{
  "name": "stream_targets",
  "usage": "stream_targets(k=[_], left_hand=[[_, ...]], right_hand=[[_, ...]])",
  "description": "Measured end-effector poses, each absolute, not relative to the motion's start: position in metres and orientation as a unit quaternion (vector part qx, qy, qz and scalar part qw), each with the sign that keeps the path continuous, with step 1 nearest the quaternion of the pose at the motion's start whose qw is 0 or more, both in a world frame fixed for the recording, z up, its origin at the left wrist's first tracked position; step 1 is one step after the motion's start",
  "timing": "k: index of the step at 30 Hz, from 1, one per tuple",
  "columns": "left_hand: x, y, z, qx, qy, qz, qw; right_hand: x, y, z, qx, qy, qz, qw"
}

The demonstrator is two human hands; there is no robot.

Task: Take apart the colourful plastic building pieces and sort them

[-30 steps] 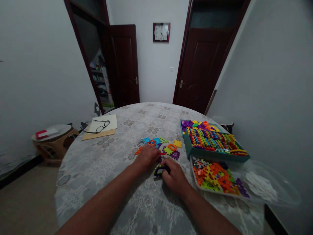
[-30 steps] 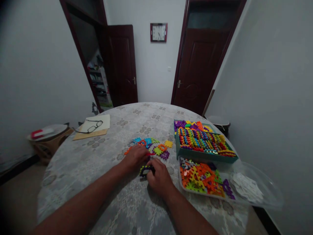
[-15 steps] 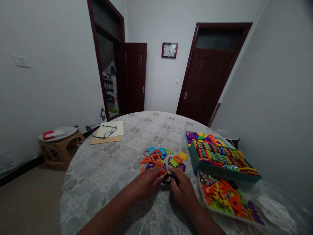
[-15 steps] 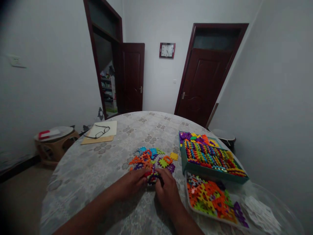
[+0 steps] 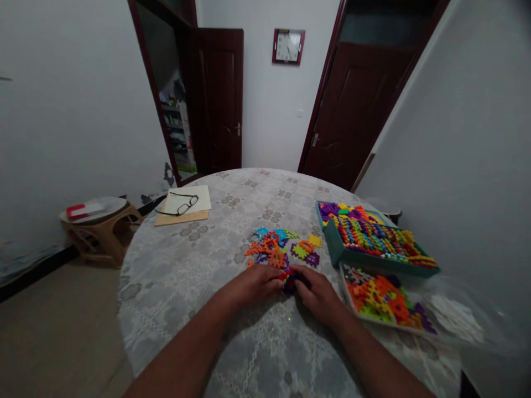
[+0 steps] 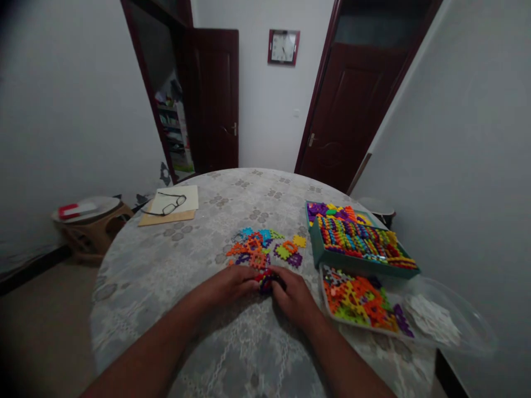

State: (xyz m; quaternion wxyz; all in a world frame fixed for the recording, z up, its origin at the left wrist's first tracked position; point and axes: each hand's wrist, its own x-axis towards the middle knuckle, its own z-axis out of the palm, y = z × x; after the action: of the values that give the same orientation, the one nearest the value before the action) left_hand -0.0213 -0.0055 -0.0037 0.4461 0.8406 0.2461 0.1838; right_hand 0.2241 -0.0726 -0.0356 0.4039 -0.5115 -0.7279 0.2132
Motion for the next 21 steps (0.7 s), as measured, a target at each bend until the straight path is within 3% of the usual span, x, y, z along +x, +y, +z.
stream_targets(k=[10,15,21], left_hand=[[-0.028,0.007,-0.003,0.849,0.266,0.224,0.398],[-0.030,0.014,-0.009,0.878,0.318,0.293,0.206],[-0.015,0.016,-0.019,0.909,0.355,0.211,0.061]], right_hand=[[0.223,-0.082,-0.017,-0.475,-0.752,0.252,0.381],[0.223,-0.083,-0.008,-0.463,-0.762,0.252,0.376],[0.224,-0.083,-0.004,-0.460,-0.784,0.234,0.345]])
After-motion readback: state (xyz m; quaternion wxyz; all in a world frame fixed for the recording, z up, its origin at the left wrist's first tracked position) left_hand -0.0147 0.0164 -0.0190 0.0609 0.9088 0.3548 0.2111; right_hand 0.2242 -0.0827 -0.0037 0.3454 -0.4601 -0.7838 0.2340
